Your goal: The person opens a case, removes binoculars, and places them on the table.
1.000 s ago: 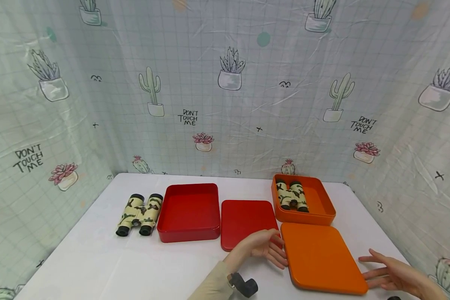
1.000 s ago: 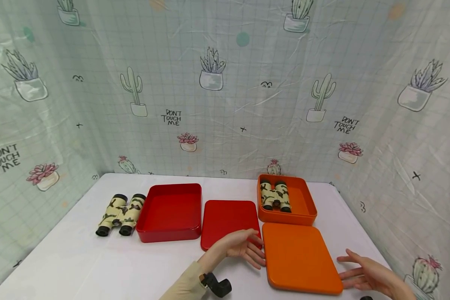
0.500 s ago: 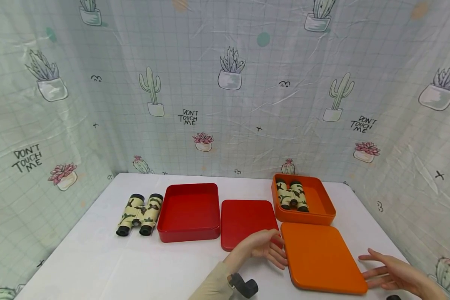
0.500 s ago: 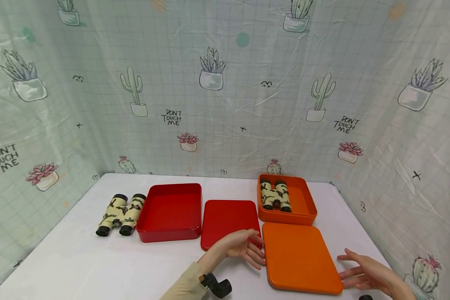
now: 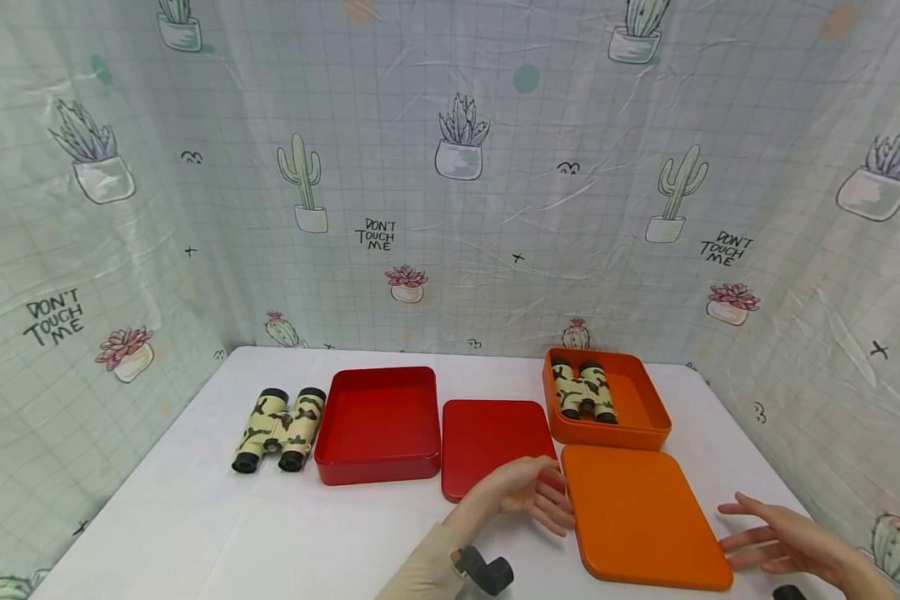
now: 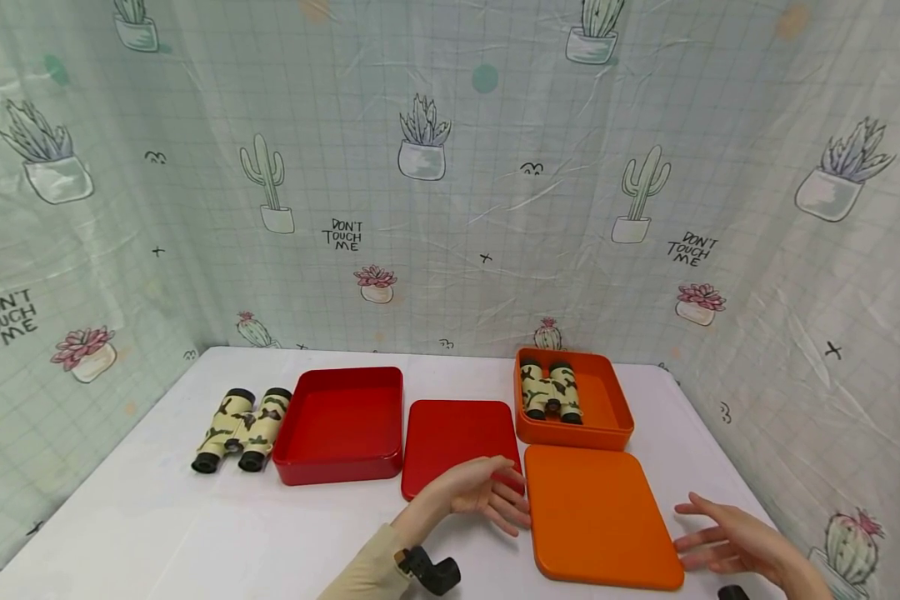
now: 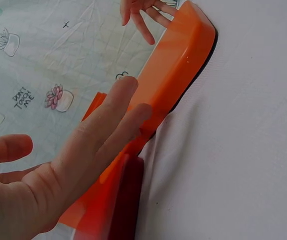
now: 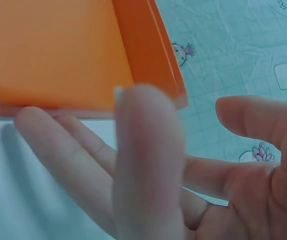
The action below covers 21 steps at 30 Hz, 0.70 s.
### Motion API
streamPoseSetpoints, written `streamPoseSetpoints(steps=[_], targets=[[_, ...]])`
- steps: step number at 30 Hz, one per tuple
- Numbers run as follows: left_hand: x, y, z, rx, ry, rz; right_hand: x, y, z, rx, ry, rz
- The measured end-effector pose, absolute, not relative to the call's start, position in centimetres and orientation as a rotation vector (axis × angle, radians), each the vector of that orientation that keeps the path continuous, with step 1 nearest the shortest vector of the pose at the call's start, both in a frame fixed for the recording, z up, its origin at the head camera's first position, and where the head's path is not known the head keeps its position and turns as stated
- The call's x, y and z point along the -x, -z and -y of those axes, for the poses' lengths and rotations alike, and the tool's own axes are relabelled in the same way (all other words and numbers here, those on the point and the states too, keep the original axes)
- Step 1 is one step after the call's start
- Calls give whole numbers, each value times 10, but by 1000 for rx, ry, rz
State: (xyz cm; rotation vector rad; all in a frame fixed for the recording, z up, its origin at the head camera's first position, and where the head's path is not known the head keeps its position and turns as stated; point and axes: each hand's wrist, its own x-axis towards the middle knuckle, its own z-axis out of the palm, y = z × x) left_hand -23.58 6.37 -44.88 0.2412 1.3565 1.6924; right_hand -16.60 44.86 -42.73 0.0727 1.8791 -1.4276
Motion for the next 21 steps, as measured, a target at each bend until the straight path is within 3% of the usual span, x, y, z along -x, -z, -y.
streamPoseSetpoints(steps=[21], targets=[[246,430,-61,-356,-1896,-1718,186,407,-433,73,1372,-2108]])
